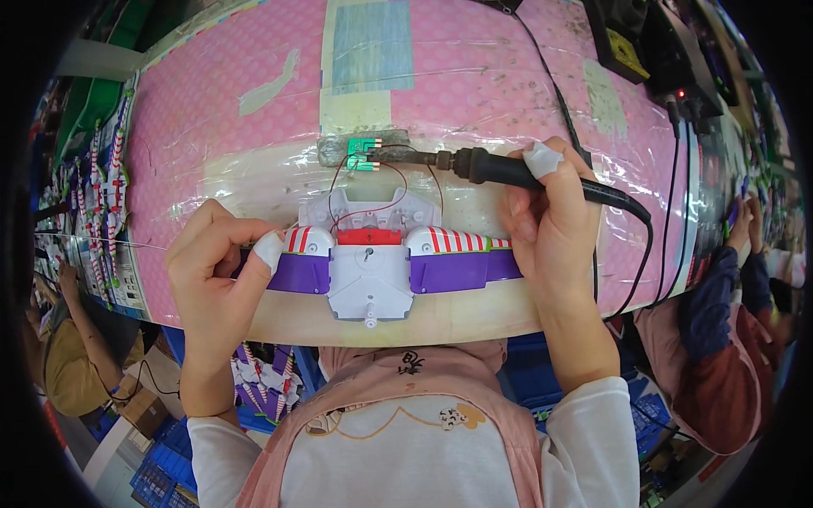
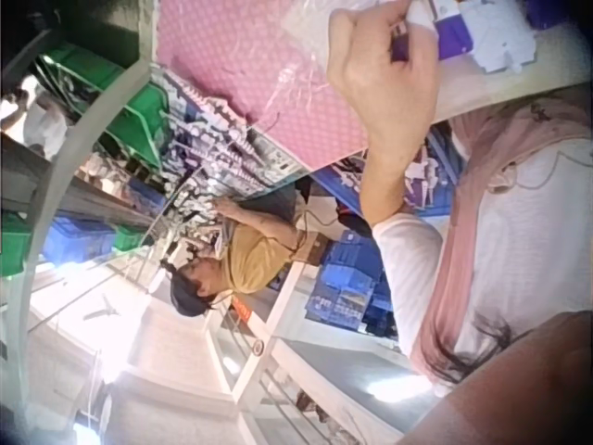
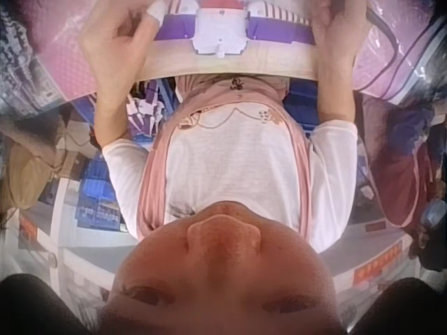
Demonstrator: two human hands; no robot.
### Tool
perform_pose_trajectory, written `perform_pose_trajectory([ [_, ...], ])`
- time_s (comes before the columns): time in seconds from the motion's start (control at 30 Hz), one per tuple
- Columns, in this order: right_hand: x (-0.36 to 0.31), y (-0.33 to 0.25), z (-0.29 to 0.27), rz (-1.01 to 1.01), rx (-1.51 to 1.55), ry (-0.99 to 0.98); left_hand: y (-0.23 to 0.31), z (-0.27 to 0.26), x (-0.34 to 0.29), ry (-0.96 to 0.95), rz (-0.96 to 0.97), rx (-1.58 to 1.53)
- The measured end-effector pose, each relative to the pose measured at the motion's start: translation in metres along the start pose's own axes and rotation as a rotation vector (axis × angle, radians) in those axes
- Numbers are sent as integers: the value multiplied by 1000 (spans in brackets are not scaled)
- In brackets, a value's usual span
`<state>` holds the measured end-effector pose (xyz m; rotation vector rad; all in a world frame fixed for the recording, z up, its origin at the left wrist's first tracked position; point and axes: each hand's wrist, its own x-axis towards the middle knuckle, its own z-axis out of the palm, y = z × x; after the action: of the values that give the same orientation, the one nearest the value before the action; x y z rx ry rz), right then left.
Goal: Soldering electrical wires and circuit boards onto plastic toy wings on an assembly line.
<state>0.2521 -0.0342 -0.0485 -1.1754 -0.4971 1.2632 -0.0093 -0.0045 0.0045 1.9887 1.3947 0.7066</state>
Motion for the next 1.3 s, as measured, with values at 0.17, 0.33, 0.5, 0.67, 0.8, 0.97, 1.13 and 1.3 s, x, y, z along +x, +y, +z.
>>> perform_pose_trajectory([
  [0.17,1,-1,4,25,-44,13,0,1,2,3,3,-6],
  [0.33,-3,1,4,23,-54,-19,1,-2,-2,-3,1,4],
  [0.5,-2,-5,4,38,108,65,-1,-7,1,-24,15,12],
  [0.67,22,-97,-56,-607,-256,211,-3,-15,10,-44,-74,-62],
  [0.8,86,-141,-79,-846,-1101,583,10,17,37,-93,164,141],
  [0.97,127,-114,-70,-209,-129,206,-3,47,45,-176,442,461],
  [1.13,-18,-57,-37,329,-1126,-819,-17,-32,-12,-372,-279,-616],
  [1.3,-19,-42,47,546,-550,-435,-97,-123,-46,338,-510,-455],
])
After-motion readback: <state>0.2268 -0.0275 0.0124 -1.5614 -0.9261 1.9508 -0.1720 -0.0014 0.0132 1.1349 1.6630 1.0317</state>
